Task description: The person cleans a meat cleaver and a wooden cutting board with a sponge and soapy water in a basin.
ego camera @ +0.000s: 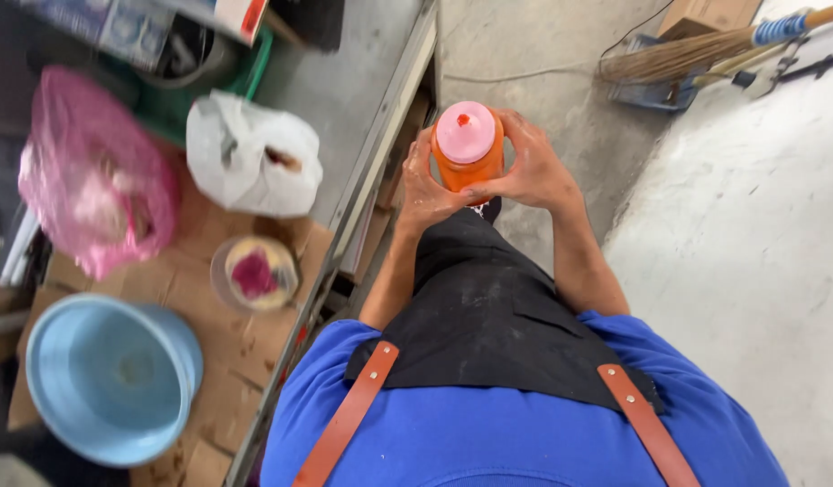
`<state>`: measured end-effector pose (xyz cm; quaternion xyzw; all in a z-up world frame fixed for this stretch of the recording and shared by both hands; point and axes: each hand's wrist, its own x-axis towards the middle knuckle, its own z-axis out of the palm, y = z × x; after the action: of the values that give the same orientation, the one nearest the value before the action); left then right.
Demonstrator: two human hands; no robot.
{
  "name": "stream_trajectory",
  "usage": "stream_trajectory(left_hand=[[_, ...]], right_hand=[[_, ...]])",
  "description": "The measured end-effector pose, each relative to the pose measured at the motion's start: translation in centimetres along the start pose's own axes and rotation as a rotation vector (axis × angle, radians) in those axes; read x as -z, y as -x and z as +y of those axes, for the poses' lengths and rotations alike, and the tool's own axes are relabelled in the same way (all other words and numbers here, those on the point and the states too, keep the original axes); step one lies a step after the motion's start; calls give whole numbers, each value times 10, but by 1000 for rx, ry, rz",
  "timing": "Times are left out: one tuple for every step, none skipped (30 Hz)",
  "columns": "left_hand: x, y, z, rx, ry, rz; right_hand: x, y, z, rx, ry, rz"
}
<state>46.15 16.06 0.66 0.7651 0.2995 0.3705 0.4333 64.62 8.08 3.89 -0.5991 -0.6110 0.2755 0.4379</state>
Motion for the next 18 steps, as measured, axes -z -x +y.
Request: stream_trajectory(left_hand=[[-11,-23,-3,-6,29,-6],[-21,-49,-6,-18,57,-11],[-31,-75,-8,-43,75,-37],[-42,-97,-8,-55,93,-56],[-51,-119,-9,-68,111,-74],[-58,-142,-11,-94,108,-83],[-64,-165,-13,-120,105,-92],[-70,-179,-13,-125,101,-102],[-77,-195,-14,-102,114,-103],[-81,-213,-17,-80,118,-97],[-84,-229,-20,-58,123,-90],[-87,-248,-24,-63,127,-65],[-89,-265,-29,-68,131,-40],[-92,-277,-36,-64,135,-13],[-95,-287,-44,-46,149,18],[-98,-300,-54,-34,163,48],[-101,-314,-65,-23,177,77],[-104,-330,-78,-23,113,133]], right_hand=[[16,-13,12,-19,14,-2],[33,-29,24,-16,31,10],[50,-46,35,-14,47,21],[67,-60,44,-14,61,19],[84,-74,52,-8,64,21],[100,-91,61,7,65,18],[115,-109,69,22,65,15],[127,-123,77,30,33,12],[139,-138,87,37,1,9],[146,-155,96,54,-36,2],[149,-170,105,51,-55,-9],[155,-188,114,58,-68,-21],[162,-208,124,66,-82,-32],[167,-227,135,89,-93,-61],[170,-247,146,111,-106,-89],[174,-269,157,137,-116,-114],[177,-290,168,154,-114,-145],[179,-312,178,173,-110,-176]])
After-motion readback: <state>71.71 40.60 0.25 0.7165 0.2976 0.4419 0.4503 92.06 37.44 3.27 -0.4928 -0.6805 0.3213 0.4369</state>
